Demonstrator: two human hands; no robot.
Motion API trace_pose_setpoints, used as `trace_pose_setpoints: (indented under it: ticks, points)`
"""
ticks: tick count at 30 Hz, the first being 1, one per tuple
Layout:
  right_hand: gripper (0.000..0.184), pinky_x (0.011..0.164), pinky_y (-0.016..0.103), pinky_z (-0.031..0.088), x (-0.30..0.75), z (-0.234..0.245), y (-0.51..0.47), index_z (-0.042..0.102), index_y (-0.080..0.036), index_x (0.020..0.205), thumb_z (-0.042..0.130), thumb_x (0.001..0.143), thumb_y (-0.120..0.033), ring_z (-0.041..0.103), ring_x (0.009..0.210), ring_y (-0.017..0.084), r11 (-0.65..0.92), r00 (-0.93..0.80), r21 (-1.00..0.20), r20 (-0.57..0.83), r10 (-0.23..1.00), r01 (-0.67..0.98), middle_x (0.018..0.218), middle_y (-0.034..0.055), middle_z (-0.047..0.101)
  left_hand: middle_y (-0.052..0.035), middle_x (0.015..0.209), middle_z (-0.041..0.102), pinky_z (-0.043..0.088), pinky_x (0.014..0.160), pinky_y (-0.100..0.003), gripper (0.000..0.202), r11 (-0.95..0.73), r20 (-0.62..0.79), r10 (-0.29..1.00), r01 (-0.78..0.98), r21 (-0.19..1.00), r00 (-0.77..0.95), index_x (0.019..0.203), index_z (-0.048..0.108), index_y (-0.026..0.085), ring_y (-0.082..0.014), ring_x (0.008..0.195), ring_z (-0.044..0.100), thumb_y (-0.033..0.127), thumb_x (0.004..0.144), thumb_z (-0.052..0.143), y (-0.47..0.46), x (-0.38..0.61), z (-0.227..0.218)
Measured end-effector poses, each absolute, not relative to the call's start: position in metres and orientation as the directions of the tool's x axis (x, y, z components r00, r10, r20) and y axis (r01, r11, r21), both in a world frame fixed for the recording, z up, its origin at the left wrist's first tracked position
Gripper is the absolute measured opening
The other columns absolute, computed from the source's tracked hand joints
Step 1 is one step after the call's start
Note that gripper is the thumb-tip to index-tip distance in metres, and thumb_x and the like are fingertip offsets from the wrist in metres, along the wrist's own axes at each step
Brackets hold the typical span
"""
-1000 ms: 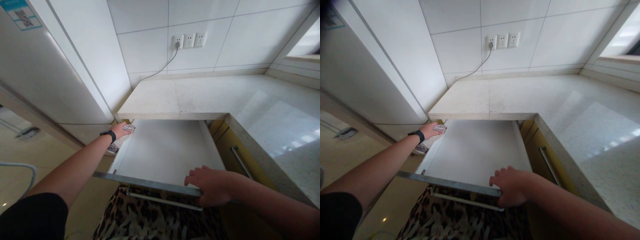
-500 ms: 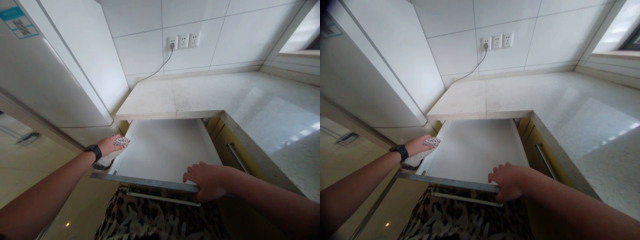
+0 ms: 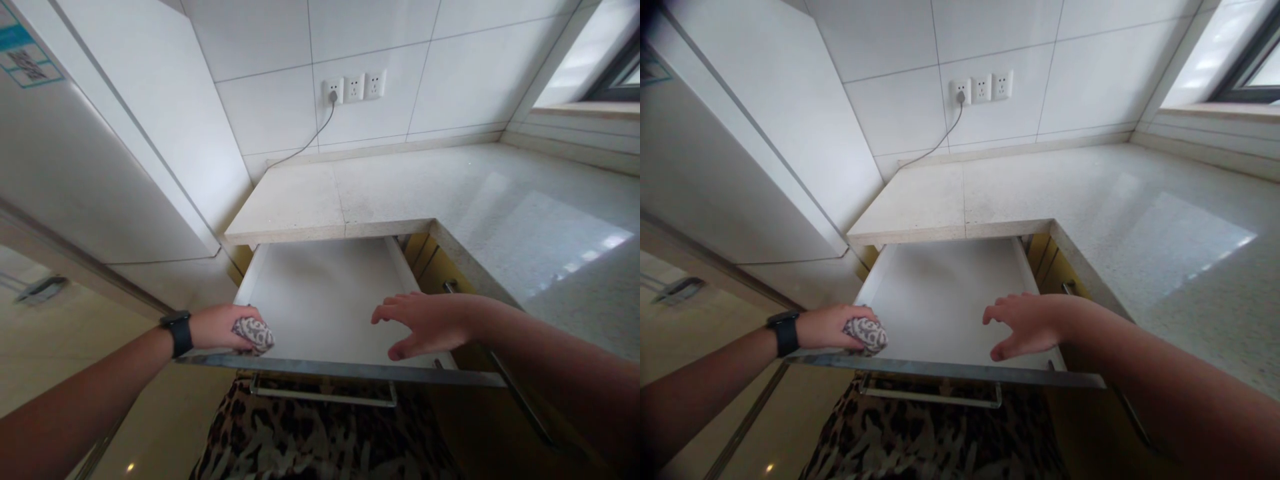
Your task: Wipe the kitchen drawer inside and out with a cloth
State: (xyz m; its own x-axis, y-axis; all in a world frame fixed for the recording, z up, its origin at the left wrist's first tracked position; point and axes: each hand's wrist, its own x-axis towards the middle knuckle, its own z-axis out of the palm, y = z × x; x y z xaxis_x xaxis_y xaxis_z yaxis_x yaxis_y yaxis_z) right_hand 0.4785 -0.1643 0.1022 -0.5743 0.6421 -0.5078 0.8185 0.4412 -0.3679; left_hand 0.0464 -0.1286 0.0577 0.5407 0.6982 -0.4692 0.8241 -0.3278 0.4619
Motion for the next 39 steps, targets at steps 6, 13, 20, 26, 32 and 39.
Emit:
trace_pose_setpoints:
  ticks: [6,13,20,26,32,39]
  points:
    - [0.067,0.099,0.055,0.042,0.488,0.097,-0.158,0.061,-0.025,0.13,0.057,0.08,-0.069,0.057,0.118,0.04,0.426,-0.558,-0.362,-0.488,0.671,0.829,0.129,0.0155,0.062,0.0002,0.102,0.073,0.051,0.081,-0.028,0.045,-0.287,-0.493,0.51,0.68,0.675,0.705,0.112,0.065,0.026,-0.0203,0.095,0.067,0.044,0.073,0.077,-0.125,0.145,0.016]
    - [0.062,0.093,0.051,0.046,0.508,0.089,-0.145,0.064,-0.024,0.127,0.056,0.083,-0.068,0.062,0.111,0.038,0.396,-0.529,-0.361,-0.446,0.722,0.844,0.124,0.0156,0.065,-0.0049,0.111,0.071,0.049,0.087,-0.035,0.059,-0.355,-0.378,0.414,0.529,0.771,0.828,0.118,0.061,0.026,-0.0239,0.102,0.065,0.058,0.07,0.077,-0.128,0.277,-0.007]
    - [0.059,0.099,0.041,0.046,0.532,0.095,-0.134,0.059,-0.022,0.13,0.035,0.097,-0.064,0.061,0.116,0.029,0.34,-0.542,-0.547,-0.261,0.799,0.765,0.127,0.0129,0.066,-0.0023,0.104,0.072,0.05,0.083,-0.031,0.047,-0.268,-0.408,0.325,0.497,0.826,0.853,0.11,0.063,0.024,-0.0205,0.096,0.066,0.05,0.073,0.077,-0.122,0.26,0.002]
    - [0.049,0.092,0.038,0.047,0.555,0.111,-0.117,0.065,-0.02,0.117,0.038,0.1,-0.057,0.063,0.106,0.025,0.428,-0.508,-0.556,0.013,0.861,0.712,0.114,0.0105,0.07,-0.001,0.103,0.072,0.051,0.082,-0.028,0.044,-0.308,-0.525,0.322,0.611,0.729,0.788,0.11,0.067,0.025,-0.02,0.095,0.066,0.044,0.073,0.079,-0.113,0.202,0.018]
    - [0.045,0.089,0.038,0.047,0.563,0.104,-0.107,0.067,-0.018,0.11,0.037,0.101,-0.051,0.062,0.098,0.024,0.484,-0.506,-0.499,0.102,0.857,0.719,0.104,0.0107,0.069,0.0001,0.113,0.07,0.05,0.087,-0.027,0.053,-0.349,-0.321,0.367,0.449,0.823,0.873,0.121,0.062,0.029,-0.0196,0.102,0.065,0.049,0.075,0.078,-0.13,0.258,0.022]
    - [0.038,0.086,0.036,0.047,0.569,0.095,-0.104,0.067,-0.018,0.107,0.042,0.101,-0.045,0.061,0.094,0.022,0.507,-0.525,-0.439,0.09,0.846,0.742,0.101,0.0108,0.067,-0.0013,0.119,0.069,0.051,0.088,-0.035,0.06,-0.508,-0.137,0.353,0.313,0.803,0.925,0.127,0.059,0.034,-0.0257,0.107,0.065,0.066,0.077,0.068,-0.146,0.364,0.007]
